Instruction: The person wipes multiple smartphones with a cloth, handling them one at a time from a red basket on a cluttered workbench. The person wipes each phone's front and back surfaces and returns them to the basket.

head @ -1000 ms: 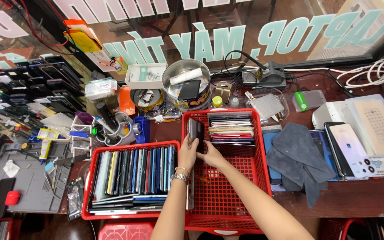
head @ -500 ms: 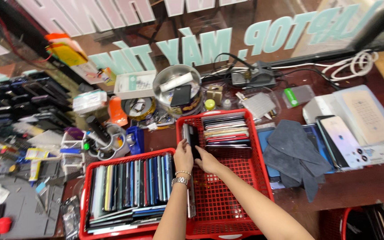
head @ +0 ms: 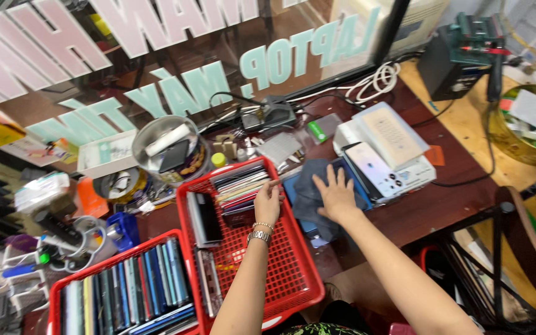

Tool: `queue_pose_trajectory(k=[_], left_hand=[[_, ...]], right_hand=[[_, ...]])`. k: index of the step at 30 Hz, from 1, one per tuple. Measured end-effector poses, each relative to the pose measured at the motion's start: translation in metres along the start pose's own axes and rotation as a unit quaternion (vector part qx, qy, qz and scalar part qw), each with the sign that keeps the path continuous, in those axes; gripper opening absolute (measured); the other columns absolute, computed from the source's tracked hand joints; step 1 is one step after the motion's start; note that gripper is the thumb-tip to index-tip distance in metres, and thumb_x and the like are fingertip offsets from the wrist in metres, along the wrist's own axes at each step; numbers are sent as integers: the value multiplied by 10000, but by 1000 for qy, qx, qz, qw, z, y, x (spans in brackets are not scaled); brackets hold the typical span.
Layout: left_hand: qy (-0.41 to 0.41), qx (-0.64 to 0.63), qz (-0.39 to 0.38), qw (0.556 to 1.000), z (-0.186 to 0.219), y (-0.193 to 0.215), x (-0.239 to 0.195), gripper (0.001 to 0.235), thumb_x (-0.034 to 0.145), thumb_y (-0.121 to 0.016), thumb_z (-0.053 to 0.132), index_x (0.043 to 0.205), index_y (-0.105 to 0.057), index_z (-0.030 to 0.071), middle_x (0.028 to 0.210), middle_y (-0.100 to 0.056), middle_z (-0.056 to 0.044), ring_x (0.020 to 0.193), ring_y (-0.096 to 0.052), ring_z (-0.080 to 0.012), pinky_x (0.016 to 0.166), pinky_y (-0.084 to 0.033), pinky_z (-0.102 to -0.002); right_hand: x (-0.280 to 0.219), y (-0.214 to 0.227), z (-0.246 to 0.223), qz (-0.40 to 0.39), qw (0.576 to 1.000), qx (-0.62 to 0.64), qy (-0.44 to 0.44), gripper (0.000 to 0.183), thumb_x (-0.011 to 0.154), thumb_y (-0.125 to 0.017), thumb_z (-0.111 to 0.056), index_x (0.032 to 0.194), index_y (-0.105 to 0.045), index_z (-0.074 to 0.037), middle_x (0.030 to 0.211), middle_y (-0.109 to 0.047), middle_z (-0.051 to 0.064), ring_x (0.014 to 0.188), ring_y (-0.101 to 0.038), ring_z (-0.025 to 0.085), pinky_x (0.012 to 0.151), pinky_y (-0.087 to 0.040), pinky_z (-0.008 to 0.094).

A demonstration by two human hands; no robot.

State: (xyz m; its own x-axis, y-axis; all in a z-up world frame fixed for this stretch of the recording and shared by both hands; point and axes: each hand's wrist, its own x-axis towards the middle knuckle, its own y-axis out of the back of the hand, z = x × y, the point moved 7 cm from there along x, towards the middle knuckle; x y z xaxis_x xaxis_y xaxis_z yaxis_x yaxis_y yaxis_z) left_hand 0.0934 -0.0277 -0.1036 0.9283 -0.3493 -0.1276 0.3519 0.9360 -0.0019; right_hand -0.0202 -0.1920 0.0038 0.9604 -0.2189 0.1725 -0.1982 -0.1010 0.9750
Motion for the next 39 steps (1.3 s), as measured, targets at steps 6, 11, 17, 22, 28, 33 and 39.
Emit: queue_pose_trajectory(k=[6, 11, 17, 22, 28, 33, 39], left_hand=[[-56, 210, 87, 972, -14, -40, 10, 300, 967, -621, 211, 1191, -713, 34, 1027, -785, -190, 912, -763, -278, 827, -586, -369], [6, 257, 84, 963, -55, -55, 20, 399, 927, -618, 213, 1277, -658, 26, 1104, -741, -232, 1034, -715, -359, 926, -553, -431], [-30, 516, 42, 855, -67, -98, 3, 766, 873, -723, 259, 1489, -349, -2, 1290, -569, -391, 1094, -656, -442, 928, -544, -452], [109, 611, -32, 783, -47, -121, -18, 1237, 839, -822, 430, 1615, 67, 59, 1357, -474, -425, 1159, -615, -453, 958, -549, -441], [90, 571, 21, 816, -7, -112, -23, 1364, 713, -932, 335, 1621, 43, 41, 1209, -623, -302, 1012, -702, -366, 863, -603, -400], [45, 516, 74, 852, -21, -87, 2, 657, 867, -849, 271, 1385, -522, 36, 1144, -750, -193, 1031, -719, -348, 880, -586, -419], [164, -305, -70, 935, -32, -78, 8, 395, 981, -543, 81, 1373, -542, 34, 1312, -661, -121, 1133, -690, -246, 948, -597, -398]], right_hand=[[-21, -27, 64, -54, 983, 154, -82, 362, 834, -694, -105, 1185, -628, -157, 1327, -654, 91, 1199, -603, 380, 1035, -487, 455], [4, 17, 149, 163, 873, 438, -139, 430, 878, -639, -5, 1297, -551, -39, 1231, -669, 161, 1156, -644, 287, 1008, -480, 390], [0, 18, 188, 101, 632, 732, -231, 458, 928, -577, 6, 1367, -505, -102, 1226, -654, 82, 1069, -634, 159, 901, -527, 293], [-8, 14, 180, 62, 645, 734, -204, 434, 934, -611, -5, 1358, -533, -57, 1236, -653, 88, 1084, -633, 151, 926, -524, 293], [-17, 1, 177, 20, 632, 746, -209, 421, 942, -624, -25, 1352, -529, -40, 1219, -671, 99, 1081, -640, 161, 928, -528, 300], [-20, 0, 170, 9, 661, 723, -199, 507, 927, -622, -45, 1420, -502, -64, 1274, -652, 94, 1146, -612, 169, 971, -495, 305], [-20, 34, 78, 73, 881, 467, 18, 573, 896, -696, -118, 1438, -520, -60, 1454, -579, 157, 1373, -528, 297, 1137, -407, 393]])
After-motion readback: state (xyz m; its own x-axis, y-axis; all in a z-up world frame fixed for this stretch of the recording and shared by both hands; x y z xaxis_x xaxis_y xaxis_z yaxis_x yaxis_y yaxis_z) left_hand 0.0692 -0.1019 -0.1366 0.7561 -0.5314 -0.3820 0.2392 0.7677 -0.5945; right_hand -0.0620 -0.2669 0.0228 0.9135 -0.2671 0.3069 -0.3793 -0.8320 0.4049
